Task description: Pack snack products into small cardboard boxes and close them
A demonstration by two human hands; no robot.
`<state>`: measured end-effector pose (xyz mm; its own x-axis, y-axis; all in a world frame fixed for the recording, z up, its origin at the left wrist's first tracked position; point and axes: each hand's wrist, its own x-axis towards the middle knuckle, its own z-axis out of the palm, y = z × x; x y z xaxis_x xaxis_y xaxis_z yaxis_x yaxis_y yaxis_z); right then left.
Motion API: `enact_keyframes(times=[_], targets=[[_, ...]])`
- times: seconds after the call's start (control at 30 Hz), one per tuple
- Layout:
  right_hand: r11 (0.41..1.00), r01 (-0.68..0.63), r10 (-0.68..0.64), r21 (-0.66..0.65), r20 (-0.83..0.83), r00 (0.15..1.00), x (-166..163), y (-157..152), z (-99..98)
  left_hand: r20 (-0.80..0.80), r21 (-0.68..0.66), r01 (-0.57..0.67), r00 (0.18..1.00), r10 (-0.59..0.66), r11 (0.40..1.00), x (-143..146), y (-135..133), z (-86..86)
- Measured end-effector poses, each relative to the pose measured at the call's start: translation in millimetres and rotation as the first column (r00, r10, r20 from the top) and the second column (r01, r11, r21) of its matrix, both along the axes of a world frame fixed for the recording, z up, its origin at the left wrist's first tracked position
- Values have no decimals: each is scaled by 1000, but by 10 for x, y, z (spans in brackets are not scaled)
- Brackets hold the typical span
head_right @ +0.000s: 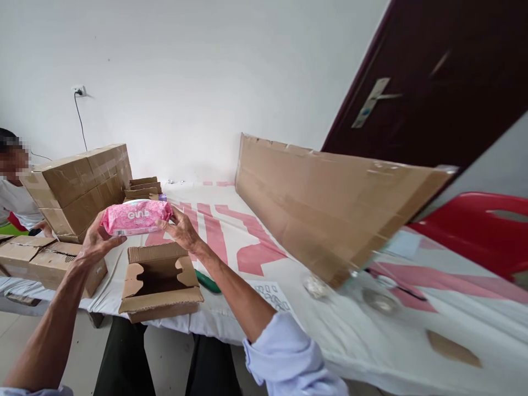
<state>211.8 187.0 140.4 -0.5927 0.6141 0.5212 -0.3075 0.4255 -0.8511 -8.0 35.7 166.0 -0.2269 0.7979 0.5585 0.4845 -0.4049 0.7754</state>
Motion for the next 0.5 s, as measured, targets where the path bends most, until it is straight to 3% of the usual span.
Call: enact_keyframes(times=[0.27, 0.5], targets=[[989, 47, -18, -137, 209, 978, -203, 348, -451, 123, -142, 75, 991, -58, 987, -196, 430, -506], [984, -19, 61, -180, 233, 971, -250, 371, -605, 161, -187, 91, 985, -61, 978, -163, 489, -720]])
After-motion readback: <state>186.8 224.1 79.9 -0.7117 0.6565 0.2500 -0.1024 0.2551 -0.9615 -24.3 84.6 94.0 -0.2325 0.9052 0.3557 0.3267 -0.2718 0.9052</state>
